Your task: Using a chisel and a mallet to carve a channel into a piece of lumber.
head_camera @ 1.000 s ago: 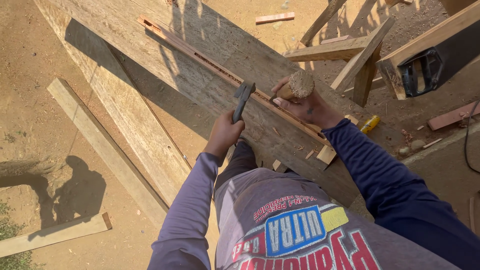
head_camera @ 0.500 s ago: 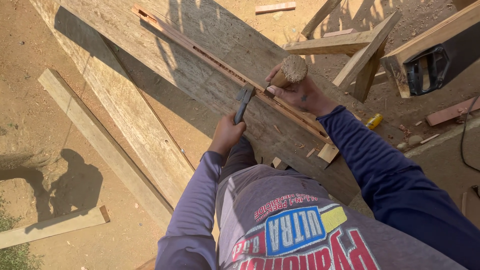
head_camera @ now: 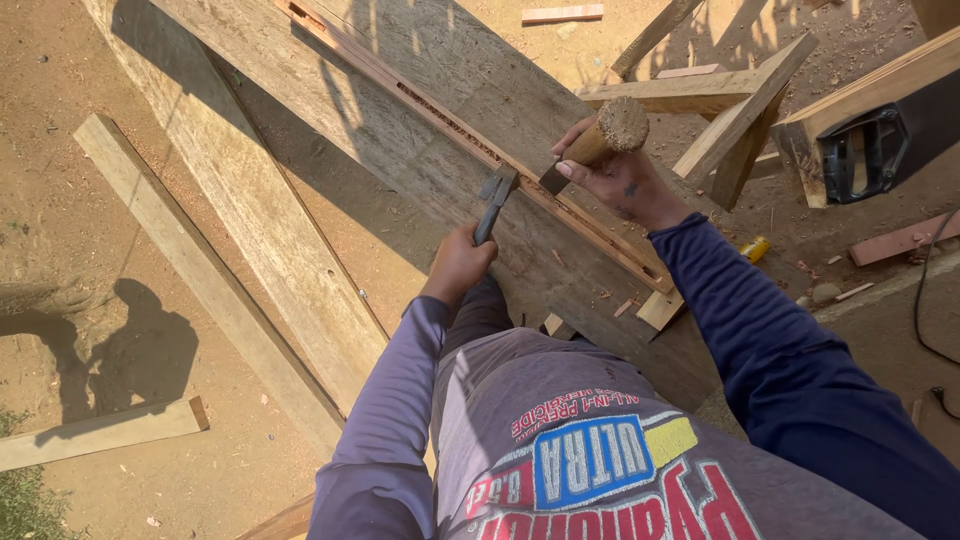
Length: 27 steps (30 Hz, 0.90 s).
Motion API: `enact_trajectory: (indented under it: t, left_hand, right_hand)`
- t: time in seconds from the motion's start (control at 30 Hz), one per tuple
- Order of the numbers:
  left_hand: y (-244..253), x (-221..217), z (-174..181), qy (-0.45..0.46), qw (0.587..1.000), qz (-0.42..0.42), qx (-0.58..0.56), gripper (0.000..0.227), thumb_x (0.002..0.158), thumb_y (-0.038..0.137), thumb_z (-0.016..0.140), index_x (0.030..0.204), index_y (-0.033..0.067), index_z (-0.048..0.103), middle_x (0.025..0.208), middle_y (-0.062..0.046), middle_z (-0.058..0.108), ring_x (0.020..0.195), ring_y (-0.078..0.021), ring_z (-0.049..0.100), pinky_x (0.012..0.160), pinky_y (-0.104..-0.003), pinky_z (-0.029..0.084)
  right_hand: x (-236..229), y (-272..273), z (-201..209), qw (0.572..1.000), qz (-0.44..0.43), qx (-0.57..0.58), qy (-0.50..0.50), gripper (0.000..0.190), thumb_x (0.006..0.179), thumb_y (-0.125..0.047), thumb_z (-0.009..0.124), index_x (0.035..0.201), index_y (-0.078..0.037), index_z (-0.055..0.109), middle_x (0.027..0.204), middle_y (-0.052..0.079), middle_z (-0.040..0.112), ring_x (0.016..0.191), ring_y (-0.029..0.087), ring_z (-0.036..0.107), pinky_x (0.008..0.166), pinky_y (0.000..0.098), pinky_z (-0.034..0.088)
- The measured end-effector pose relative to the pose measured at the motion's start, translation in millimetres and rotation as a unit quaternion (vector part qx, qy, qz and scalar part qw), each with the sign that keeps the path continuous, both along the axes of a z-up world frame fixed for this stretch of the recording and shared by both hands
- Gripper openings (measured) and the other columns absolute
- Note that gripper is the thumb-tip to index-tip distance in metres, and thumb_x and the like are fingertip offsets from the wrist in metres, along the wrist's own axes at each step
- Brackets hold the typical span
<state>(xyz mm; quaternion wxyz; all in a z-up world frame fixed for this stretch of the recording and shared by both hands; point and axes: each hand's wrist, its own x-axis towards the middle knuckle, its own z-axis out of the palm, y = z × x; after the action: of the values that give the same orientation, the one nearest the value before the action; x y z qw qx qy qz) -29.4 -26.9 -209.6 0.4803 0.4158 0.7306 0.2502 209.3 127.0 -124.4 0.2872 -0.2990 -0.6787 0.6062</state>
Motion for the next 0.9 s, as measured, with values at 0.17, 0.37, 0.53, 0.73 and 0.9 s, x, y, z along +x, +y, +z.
enact_trajectory:
  t: [0.17, 0.37, 0.53, 0.73, 0.9]
  left_hand:
    - [-1, 1, 2, -0.01, 1.0, 0.0, -0.01, 0.017, 0.079, 0.018, 0.063, 0.079, 0.0006, 0.064, 0.06, -0.012, 0.063, 0.052, -0.0223, 0.063, 0.054, -0.04, 0.05]
    - [-2, 2, 7, -0.06, 0.997, 0.026, -0.037, 0.015, 0.081, 0.015, 0.063, 0.08, 0.0005, 0.061, 0.057, -0.008, 0.057, 0.047, -0.0193, 0.056, 0.049, -0.039, 0.045]
    - [-10, -10, -46, -0.148, 0.988, 0.031, 0.014, 0.01, 0.084, 0.01, 0.064, 0.082, 0.0003, 0.062, 0.062, -0.004, 0.056, 0.05, -0.0137, 0.052, 0.047, -0.034, 0.041]
    - [-2, -10, -20, -0.209, 0.972, 0.08, -0.077, 0.007, 0.085, 0.01, 0.06, 0.086, 0.0026, 0.06, 0.061, -0.005, 0.057, 0.042, -0.014, 0.052, 0.038, -0.031, 0.041]
    - [-3, -13, -26, -0.211, 0.972, 0.065, -0.076, 0.007, 0.085, 0.008, 0.06, 0.085, 0.0016, 0.06, 0.061, -0.004, 0.056, 0.044, -0.0139, 0.051, 0.039, -0.031, 0.043]
  right_hand:
    - [0, -4, -2, 1.0, -0.004, 0.003, -0.01, 0.024, 0.101, -0.013, 0.074, 0.12, -0.01, 0.059, 0.117, 0.004, 0.067, 0.116, 0.017, 0.065, 0.103, 0.0363, 0.058]
    - [-14, -38, 14, 0.991, 0.001, 0.11, -0.077, 0.033, 0.095, -0.015, 0.079, 0.122, -0.008, 0.06, 0.118, 0.008, 0.068, 0.11, 0.02, 0.069, 0.094, 0.0353, 0.058]
    - [-38, -89, 3, 0.942, 0.021, 0.313, -0.118, 0.048, 0.081, -0.011, 0.079, 0.123, -0.004, 0.057, 0.125, 0.017, 0.064, 0.119, 0.037, 0.065, 0.101, 0.0436, 0.055]
    - [-38, -117, -24, 0.87, 0.023, 0.45, -0.2, 0.032, 0.088, -0.012, 0.067, 0.12, -0.008, 0.06, 0.127, 0.017, 0.064, 0.127, 0.04, 0.061, 0.108, 0.049, 0.052]
    - [-36, -112, -23, 0.88, 0.022, 0.437, -0.183, 0.035, 0.086, -0.012, 0.067, 0.12, -0.008, 0.06, 0.128, 0.018, 0.063, 0.128, 0.041, 0.06, 0.108, 0.0496, 0.051]
